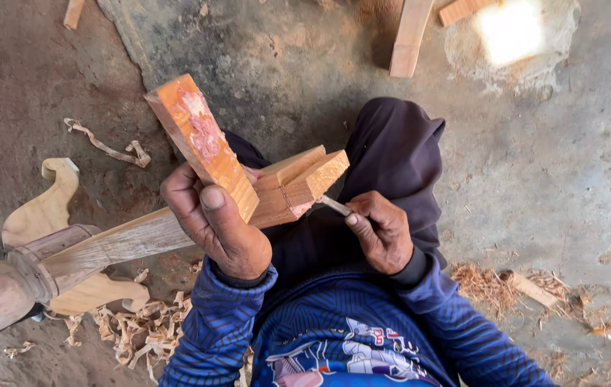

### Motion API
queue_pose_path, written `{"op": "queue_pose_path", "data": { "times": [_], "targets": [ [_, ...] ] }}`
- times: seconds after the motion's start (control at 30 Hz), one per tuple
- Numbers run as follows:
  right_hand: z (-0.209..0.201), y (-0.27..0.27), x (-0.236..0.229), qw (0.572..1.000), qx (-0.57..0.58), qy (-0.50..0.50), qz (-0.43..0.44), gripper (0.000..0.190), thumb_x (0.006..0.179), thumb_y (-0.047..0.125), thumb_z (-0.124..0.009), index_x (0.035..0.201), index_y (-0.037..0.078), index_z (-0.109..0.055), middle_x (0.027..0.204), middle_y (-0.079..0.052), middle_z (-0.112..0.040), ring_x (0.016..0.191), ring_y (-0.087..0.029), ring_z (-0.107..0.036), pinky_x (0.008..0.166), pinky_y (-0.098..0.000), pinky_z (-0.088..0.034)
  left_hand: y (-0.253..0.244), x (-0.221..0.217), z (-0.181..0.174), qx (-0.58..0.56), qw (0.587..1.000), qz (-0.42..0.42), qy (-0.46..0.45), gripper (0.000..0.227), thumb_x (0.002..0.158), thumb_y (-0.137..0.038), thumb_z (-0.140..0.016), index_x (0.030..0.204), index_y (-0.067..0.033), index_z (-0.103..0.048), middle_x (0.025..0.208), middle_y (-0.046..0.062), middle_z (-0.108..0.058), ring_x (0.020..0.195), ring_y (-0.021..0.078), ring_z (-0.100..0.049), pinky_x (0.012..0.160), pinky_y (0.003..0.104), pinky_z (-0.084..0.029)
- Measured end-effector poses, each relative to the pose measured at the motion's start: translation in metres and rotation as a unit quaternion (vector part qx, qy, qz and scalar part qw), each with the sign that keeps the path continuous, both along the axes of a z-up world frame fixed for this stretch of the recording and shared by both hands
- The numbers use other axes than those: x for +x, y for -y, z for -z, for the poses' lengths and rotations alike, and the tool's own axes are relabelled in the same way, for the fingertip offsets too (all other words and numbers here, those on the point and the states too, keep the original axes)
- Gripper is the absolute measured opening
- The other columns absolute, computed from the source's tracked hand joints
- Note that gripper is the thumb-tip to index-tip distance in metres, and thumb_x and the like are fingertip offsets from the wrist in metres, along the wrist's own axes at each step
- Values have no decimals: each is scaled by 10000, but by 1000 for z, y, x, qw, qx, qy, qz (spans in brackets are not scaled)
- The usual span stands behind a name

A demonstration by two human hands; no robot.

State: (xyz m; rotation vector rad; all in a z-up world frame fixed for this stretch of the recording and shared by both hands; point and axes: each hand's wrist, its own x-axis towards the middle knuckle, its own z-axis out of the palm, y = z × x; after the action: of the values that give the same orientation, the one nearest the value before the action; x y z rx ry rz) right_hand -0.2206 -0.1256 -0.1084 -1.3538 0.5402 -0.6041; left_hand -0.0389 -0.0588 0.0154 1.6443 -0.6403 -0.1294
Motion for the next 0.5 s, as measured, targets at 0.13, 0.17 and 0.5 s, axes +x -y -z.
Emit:
{"op": "queue_pose_path", "data": {
  "times": [0.13,0.17,0.5],
  "targets": [
    [0,14,-6,998,33,1,-52,124,1038,122,-612,1021,7,-655,934,-57,-668,839,-118,-611,781,-261,-497,1,-1,2,6,1000,-8,12,463,1155,-448,-497,1245,5,-458,970,134,-626,925,172,-592,902,316,-488],
    [3,15,-10,998,34,2,-51,124,1038,122,-612,1021,7,-655,934,-57,-668,839,-118,-611,781,-261,-497,0,-2,2,7,1000,-6,12,463,1155,-448,-497,1245,5,-458,970,134,-626,925,172,-592,902,316,-488],
    [18,55,-26,984,28,-101,-147,148,999,138,-637,932,10,-668,769,-53,-647,741,-105,-580,674,-283,-495,6,2,4,-5,1000,-9,5,472,1127,-444,-531,1246,4,-444,940,149,-604,834,183,-604,828,316,-523]
  ]
}}
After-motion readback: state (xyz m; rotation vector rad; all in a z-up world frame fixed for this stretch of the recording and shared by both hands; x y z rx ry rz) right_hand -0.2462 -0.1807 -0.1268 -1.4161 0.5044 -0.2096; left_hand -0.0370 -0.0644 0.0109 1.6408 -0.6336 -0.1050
